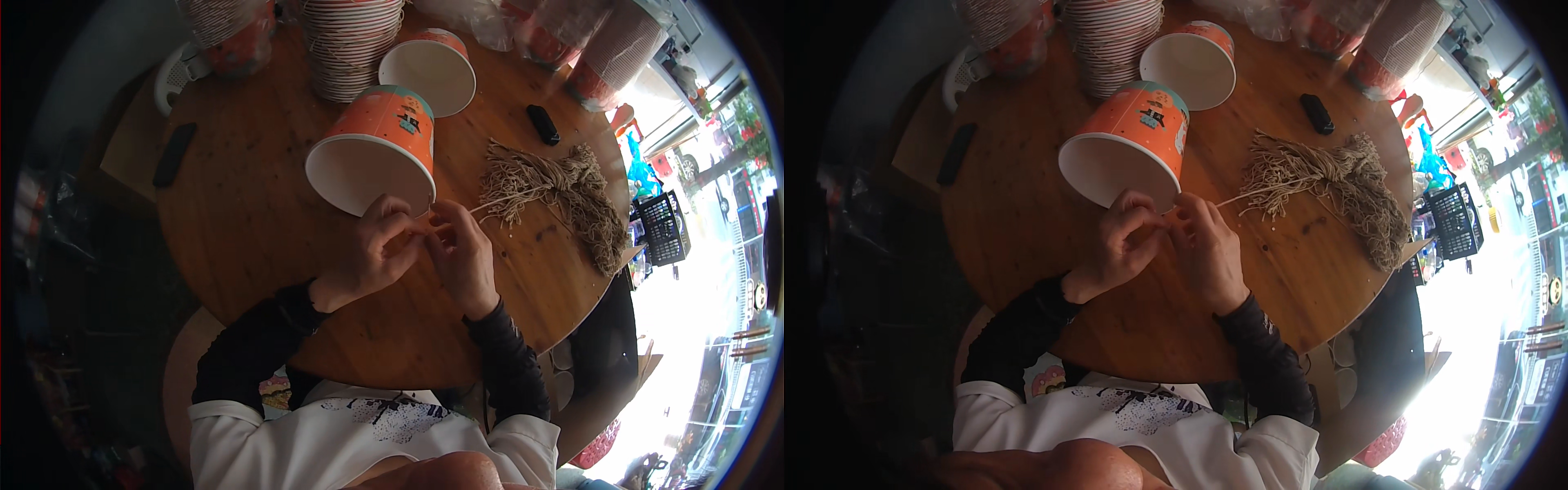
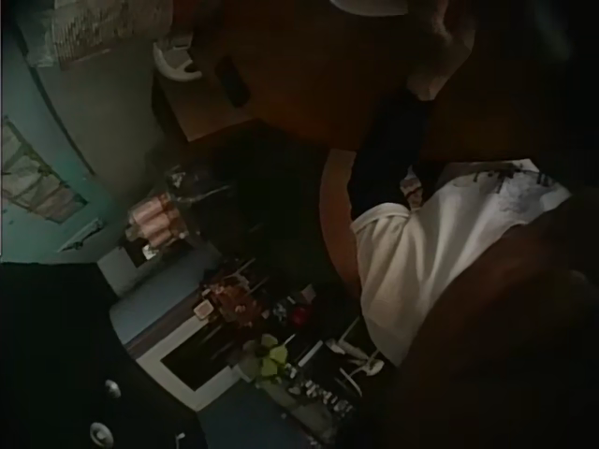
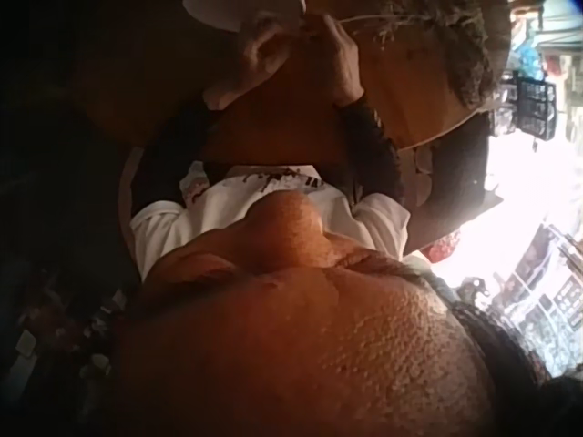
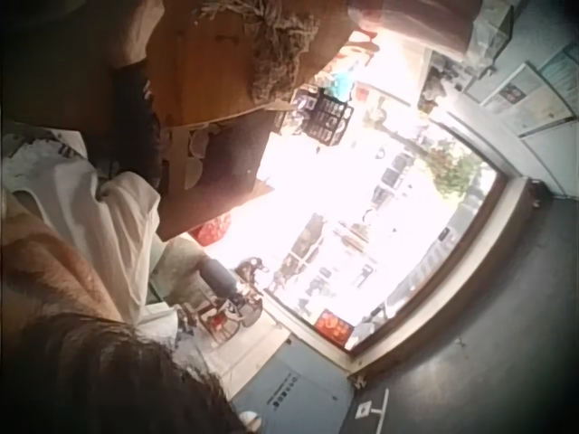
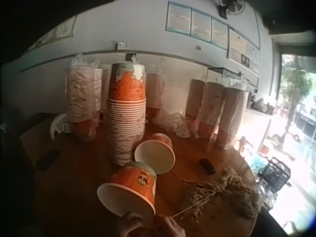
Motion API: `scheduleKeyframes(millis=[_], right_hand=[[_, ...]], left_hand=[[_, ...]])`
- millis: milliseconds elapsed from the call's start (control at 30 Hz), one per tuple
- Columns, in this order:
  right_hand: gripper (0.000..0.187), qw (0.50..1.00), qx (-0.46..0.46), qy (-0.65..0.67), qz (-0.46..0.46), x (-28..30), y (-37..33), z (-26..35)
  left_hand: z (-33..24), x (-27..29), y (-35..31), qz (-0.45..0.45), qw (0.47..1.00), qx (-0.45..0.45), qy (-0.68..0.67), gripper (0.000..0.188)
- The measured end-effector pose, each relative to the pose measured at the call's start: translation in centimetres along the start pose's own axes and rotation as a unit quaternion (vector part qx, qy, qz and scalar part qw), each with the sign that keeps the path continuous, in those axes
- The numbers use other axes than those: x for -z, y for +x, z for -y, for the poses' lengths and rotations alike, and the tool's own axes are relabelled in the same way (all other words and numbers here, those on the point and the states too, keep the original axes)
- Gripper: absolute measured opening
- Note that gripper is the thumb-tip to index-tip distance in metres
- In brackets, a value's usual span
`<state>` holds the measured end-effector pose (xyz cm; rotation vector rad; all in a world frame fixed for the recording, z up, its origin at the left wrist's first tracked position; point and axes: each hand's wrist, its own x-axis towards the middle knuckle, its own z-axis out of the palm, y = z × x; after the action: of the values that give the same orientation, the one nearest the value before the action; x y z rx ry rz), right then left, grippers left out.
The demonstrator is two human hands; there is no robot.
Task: Attaching hemp strings to paper buckets.
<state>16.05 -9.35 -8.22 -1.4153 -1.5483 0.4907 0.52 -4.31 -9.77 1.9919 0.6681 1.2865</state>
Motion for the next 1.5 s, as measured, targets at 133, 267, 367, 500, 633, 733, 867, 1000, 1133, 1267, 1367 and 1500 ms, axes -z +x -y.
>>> scheduleKeyframes(millis=[133,267,367,500,633,733,867,1000,1133,1267,1367,1500], right_hand=[[0.021,0.993,0.102,-0.048,0.032,0.2,0.1,-1.4],[0.017,0.993,0.113,-0.032,0.027,0.3,0.1,-0.8],[0.017,0.987,0.141,-0.053,0.056,0.6,0.1,-0.8],[0.013,0.974,0.196,-0.105,0.037,0.8,0.5,-0.5],[0.014,0.963,0.219,-0.149,0.052,1.5,0.4,-0.3],[0.017,0.970,0.192,-0.140,0.057,1.8,0.3,-0.1],[0.024,0.997,0.047,-0.028,0.051,2.0,0.1,1.5],[0.020,0.985,-0.029,-0.107,0.134,3.9,-0.5,0.7],[0.013,0.969,0.067,-0.065,0.230,3.2,-1.3,2.8],[0.012,0.974,0.133,-0.080,0.166,3.2,-0.7,3.5],[0.014,0.984,0.133,-0.096,0.067,2.9,0.5,2.9],[0.012,0.983,0.128,-0.127,0.028,2.4,0.9,1.2]], left_hand=[[0.1,0.4,0.2,0.033,0.994,-0.092,0.045,0.018],[0.7,0.8,0.2,0.082,0.990,-0.003,-0.116,0.030],[1.1,0.8,0.3,0.103,0.992,-0.017,-0.072,0.033],[1.3,0.4,0.3,0.079,0.995,-0.042,-0.032,0.032],[1.1,0.2,0.4,0.082,0.996,0.011,-0.042,0.025],[1.1,0.2,0.4,0.080,0.996,0.018,-0.021,0.019],[2.2,0.0,0.0,0.044,0.967,0.129,-0.213,0.012],[2.2,-0.2,0.7,-0.033,0.938,0.172,-0.298,0.010],[3.1,-0.5,0.4,-0.024,0.943,0.163,-0.290,0.007],[2.3,-0.1,0.3,0.047,0.957,0.150,-0.245,0.008],[1.5,0.4,0.4,0.100,0.943,0.206,-0.244,0.009],[1.3,0.2,0.4,0.129,0.949,0.176,-0.227,0.012]])
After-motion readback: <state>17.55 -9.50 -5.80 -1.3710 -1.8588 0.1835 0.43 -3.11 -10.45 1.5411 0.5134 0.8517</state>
